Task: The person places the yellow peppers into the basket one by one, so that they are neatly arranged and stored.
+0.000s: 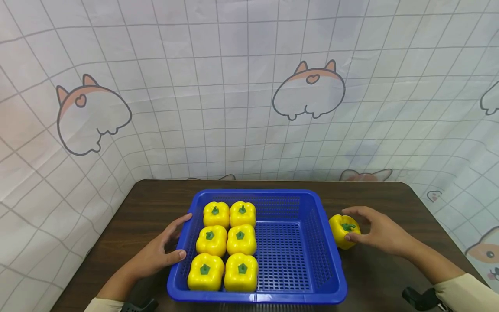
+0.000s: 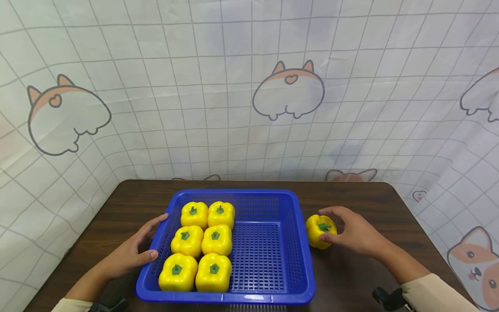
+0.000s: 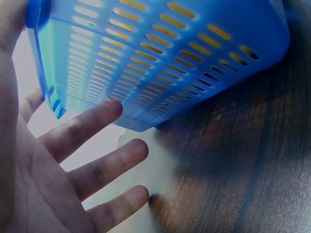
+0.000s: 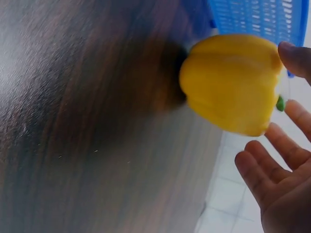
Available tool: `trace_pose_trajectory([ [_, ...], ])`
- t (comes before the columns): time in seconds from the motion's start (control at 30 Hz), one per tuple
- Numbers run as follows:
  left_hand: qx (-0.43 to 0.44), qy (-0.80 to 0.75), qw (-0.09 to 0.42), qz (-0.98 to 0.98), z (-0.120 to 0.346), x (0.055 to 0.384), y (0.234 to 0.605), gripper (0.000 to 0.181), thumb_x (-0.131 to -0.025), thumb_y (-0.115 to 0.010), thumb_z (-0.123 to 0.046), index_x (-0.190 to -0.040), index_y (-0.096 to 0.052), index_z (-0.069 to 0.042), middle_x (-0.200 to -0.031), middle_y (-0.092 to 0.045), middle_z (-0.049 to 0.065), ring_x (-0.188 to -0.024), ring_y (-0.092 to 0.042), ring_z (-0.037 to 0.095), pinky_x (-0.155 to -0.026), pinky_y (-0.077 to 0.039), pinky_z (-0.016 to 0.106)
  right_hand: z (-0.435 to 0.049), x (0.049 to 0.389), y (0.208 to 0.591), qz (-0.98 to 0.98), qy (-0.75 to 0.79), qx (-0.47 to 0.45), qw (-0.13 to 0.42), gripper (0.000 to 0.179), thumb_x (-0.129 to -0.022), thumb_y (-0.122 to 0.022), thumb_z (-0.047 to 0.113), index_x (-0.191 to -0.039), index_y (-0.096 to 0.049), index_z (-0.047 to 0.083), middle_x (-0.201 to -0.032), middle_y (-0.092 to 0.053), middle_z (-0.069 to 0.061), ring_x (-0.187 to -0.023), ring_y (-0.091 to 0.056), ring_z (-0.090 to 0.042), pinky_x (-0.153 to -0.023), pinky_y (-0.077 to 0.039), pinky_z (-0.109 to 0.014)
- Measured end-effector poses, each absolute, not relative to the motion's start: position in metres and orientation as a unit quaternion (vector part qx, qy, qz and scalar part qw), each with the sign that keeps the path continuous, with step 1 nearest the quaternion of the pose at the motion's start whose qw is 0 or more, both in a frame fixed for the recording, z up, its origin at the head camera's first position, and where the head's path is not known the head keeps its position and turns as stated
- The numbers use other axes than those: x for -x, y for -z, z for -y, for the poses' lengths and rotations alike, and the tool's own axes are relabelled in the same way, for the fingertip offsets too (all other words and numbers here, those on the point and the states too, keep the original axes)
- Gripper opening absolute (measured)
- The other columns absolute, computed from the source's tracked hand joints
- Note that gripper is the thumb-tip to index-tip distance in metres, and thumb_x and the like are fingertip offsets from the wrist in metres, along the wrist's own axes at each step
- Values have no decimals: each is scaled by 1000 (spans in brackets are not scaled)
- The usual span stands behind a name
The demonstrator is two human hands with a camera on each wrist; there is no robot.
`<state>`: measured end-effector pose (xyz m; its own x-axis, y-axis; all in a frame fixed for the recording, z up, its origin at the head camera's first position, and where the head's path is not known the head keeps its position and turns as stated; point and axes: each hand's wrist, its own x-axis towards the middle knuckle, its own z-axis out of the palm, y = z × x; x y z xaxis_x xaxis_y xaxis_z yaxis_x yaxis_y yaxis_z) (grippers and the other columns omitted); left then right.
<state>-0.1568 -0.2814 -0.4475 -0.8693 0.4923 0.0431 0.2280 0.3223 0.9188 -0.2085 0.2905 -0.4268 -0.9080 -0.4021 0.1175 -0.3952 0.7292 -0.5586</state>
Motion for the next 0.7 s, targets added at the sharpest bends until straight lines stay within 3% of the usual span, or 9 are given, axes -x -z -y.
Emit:
trace_pose_trajectory([
  [0.33,-226,-537,120,-804,282,157,447,77,-88,-59,-11,-149,-15,-28,-134,-41,24,-112,-52,36,-71,-56,34,-297,216,440,-911,344,226,42,65,-75,-76,42,-128,-51,15,-127,-52,-9,-104,-57,-30,-78,-54,-35],
  [0.7,-217,-538,123,-805,281,157,447,76,-88,-59,-12,-149,-16,-29,-135,-39,24,-112,-51,38,-70,-56,35,-299,222,447,-905,353,229,60,65,-74,-77,41,-128,-50,16,-122,-53,-5,-100,-59,-25,-77,-54,-29],
])
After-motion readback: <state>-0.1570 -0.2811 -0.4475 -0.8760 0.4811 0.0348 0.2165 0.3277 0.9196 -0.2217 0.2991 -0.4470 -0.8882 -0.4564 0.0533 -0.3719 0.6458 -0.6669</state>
